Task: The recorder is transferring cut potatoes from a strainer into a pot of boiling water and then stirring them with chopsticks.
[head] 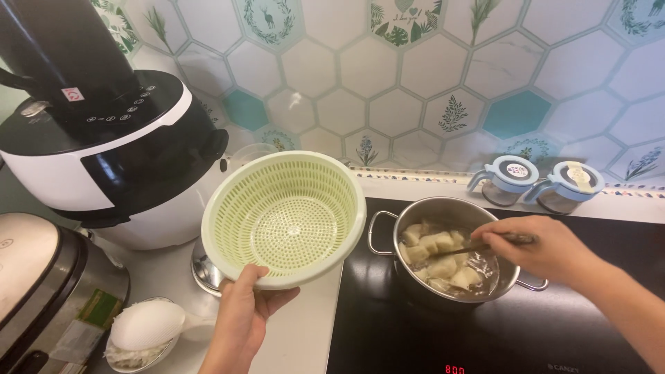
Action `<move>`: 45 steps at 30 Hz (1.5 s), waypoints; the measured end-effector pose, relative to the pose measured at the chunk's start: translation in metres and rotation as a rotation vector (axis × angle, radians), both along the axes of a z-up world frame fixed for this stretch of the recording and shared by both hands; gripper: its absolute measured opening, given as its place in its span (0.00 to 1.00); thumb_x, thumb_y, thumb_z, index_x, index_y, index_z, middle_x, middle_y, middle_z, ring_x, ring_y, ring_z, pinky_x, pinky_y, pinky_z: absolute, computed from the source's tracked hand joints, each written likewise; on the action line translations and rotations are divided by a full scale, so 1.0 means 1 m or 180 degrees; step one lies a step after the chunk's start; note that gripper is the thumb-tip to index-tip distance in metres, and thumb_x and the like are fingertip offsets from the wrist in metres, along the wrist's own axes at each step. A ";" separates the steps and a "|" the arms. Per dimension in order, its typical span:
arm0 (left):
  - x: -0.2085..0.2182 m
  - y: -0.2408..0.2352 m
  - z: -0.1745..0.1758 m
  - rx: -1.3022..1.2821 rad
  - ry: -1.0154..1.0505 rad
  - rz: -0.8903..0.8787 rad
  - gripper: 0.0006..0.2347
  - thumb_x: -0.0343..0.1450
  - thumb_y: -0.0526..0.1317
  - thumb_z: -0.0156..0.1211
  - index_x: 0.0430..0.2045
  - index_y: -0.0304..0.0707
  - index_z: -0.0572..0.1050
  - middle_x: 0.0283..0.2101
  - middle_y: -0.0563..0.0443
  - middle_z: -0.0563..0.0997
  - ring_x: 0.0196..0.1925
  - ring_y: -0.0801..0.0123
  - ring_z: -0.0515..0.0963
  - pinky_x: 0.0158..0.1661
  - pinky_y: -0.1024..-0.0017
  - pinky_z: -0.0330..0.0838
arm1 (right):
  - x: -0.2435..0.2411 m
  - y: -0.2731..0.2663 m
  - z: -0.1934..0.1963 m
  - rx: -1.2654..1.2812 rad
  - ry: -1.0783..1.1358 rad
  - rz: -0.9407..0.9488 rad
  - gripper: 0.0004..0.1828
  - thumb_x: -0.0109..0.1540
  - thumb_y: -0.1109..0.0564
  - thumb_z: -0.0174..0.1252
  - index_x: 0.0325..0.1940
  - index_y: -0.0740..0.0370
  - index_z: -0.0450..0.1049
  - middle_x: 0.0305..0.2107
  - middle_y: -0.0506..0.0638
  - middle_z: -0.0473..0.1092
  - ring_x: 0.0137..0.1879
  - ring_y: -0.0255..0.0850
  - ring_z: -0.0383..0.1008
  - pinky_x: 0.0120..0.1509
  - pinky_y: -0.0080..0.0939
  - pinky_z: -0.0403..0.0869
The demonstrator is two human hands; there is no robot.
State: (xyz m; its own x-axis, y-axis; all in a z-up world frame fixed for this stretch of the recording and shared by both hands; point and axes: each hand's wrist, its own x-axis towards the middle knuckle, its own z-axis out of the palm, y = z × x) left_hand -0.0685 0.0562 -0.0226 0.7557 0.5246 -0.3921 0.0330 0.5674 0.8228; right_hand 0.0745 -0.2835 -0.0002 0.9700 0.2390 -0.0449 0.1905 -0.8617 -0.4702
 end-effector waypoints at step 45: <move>-0.333 0.058 0.045 -0.0238 0.0238 0.2574 0.29 0.58 0.27 0.40 0.56 0.40 0.52 0.47 0.27 0.69 0.40 0.38 0.77 0.34 0.52 0.74 | -0.196 0.372 0.052 0.2067 0.2497 0.2499 0.20 0.61 0.57 0.41 0.54 0.68 0.66 0.34 0.64 0.69 0.35 0.50 0.70 0.37 0.47 0.69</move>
